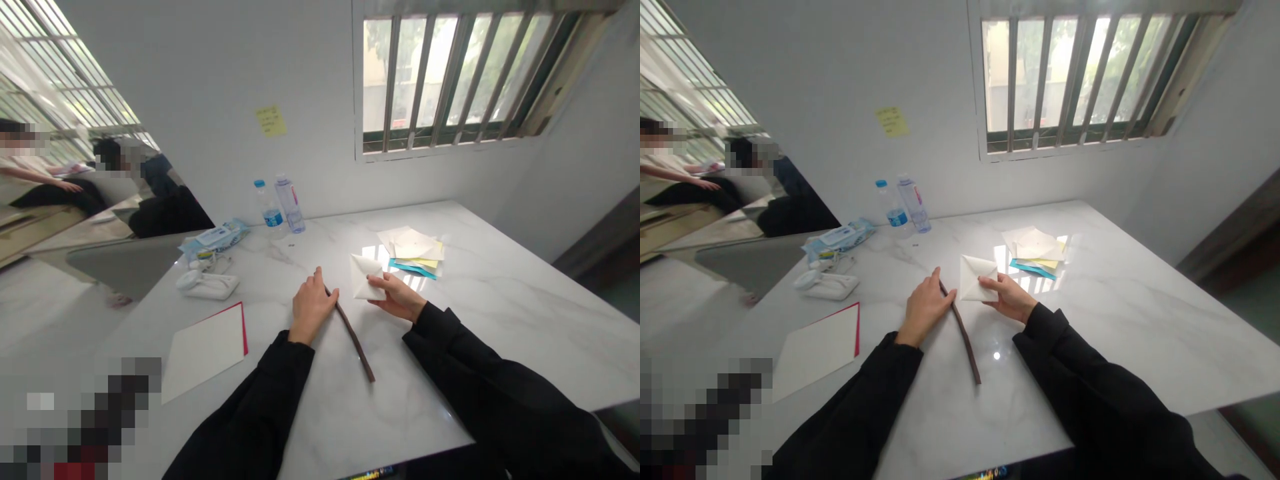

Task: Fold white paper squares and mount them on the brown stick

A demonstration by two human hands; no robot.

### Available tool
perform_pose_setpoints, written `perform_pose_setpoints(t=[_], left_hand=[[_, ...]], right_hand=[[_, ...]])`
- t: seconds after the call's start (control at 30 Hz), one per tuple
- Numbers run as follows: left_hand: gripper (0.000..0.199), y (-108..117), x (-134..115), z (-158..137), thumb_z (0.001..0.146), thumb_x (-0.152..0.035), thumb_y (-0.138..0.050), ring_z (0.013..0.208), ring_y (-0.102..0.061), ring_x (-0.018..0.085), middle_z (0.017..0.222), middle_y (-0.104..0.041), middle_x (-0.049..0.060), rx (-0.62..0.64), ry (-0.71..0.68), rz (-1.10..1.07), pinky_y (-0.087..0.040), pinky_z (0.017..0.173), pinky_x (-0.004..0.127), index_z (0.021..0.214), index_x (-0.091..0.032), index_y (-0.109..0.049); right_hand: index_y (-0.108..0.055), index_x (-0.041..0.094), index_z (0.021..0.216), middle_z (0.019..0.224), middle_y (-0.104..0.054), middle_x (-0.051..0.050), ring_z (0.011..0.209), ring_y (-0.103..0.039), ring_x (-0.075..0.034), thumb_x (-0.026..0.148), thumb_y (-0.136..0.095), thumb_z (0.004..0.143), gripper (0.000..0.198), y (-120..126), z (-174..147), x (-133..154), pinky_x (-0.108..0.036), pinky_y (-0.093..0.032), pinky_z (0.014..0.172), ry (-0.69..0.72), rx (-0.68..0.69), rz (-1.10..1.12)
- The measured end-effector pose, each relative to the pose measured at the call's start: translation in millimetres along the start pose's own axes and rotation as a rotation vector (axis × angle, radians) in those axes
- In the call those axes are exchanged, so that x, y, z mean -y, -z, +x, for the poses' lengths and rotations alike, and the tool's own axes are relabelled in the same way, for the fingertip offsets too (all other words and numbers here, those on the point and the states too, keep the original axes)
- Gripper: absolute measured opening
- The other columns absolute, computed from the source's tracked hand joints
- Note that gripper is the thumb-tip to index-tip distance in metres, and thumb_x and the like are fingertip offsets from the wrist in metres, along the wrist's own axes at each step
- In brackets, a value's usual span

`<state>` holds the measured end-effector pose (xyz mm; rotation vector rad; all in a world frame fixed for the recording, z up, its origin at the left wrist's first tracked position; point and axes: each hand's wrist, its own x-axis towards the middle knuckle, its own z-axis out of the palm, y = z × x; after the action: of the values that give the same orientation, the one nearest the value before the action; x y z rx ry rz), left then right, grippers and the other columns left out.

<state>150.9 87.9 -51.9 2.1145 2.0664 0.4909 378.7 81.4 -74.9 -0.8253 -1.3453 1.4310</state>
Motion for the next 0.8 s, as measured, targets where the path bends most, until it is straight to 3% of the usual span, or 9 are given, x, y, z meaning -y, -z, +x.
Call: perform_pose_setpoints(t=[0.13, 0.27, 0.33, 0.4, 0.5, 0.7, 0.8], left_hand=[[0.079, -2, 6, 9, 0.082, -0.02, -0.07, 0.1, -0.072, 0.034, 0.103, -0.077, 0.015, -0.011, 0.029, -0.159, -0.05, 0.089, 0.037, 0.159, -0.013, -0.051], [0.064, 11, 14, 5, 0.068, -0.016, -0.071, 0.065, -0.059, 0.018, 0.079, -0.066, 0.0, 0.069, 0.101, -0.701, -0.047, 0.067, 0.028, 0.132, -0.018, -0.074], [0.048, 23, 8, -3, 0.072, -0.021, -0.068, 0.056, -0.05, 0.013, 0.077, -0.061, -0.001, 0.154, 0.08, -0.915, -0.041, 0.057, 0.025, 0.118, -0.017, -0.079], [0.044, 37, -5, -15, 0.072, -0.02, -0.07, 0.057, -0.048, 0.009, 0.079, -0.058, -0.001, 0.295, 0.085, -1.323, -0.039, 0.055, 0.022, 0.115, -0.015, -0.079], [0.036, 51, -27, -33, 0.071, -0.016, -0.083, 0.064, -0.052, 0.005, 0.092, -0.06, 0.002, 0.341, 0.145, -1.701, -0.042, 0.058, 0.017, 0.107, -0.014, -0.079], [0.048, 42, -49, -56, 0.091, -0.052, -0.08, 0.046, -0.032, 0.001, 0.071, -0.045, -0.006, 0.562, 0.134, -1.781, -0.022, 0.043, 0.018, 0.114, -0.01, -0.077], [0.049, 38, -53, -63, 0.094, -0.057, -0.075, 0.043, -0.028, 0.002, 0.066, -0.04, -0.008, 0.628, 0.125, -1.776, -0.018, 0.042, 0.017, 0.112, -0.012, -0.073]], right_hand=[[-0.072, 0.021, 0.105, 0.1, -0.079, -0.008, 0.093, -0.076, -0.025, 0.058, -0.093, 0.072, 0.054, -7, -2, -1, -0.039, -0.064, 0.085, -0.175, 0.104, 0.362], [-0.072, 0.02, 0.105, 0.099, -0.079, -0.007, 0.098, -0.076, -0.027, 0.049, -0.098, 0.069, 0.052, -7, -1, 2, -0.04, -0.063, 0.089, -0.181, 0.118, 0.449], [-0.072, 0.02, 0.103, 0.095, -0.079, -0.006, 0.094, -0.076, -0.025, 0.046, -0.098, 0.07, 0.05, -7, -1, 3, -0.039, -0.062, 0.088, -0.178, 0.118, 0.469], [-0.072, 0.02, 0.098, 0.087, -0.077, -0.004, 0.084, -0.074, -0.022, 0.046, -0.1, 0.068, 0.048, -6, 0, 4, -0.036, -0.061, 0.083, -0.169, 0.117, 0.5], [-0.069, 0.02, 0.089, 0.073, -0.071, 0.001, 0.072, -0.069, -0.017, 0.044, -0.103, 0.065, 0.048, -4, 0, 7, -0.03, -0.058, 0.075, -0.142, 0.109, 0.583], [-0.064, 0.02, 0.082, 0.068, -0.068, 0.004, 0.067, -0.066, -0.012, 0.038, -0.102, 0.071, 0.044, -4, -4, 15, -0.026, -0.055, 0.073, -0.067, 0.193, 0.722], [-0.064, 0.02, 0.08, 0.071, -0.068, 0.004, 0.073, -0.068, -0.012, 0.034, -0.102, 0.072, 0.041, -8, -8, 18, -0.024, -0.055, 0.075, -0.067, 0.213, 0.764]])
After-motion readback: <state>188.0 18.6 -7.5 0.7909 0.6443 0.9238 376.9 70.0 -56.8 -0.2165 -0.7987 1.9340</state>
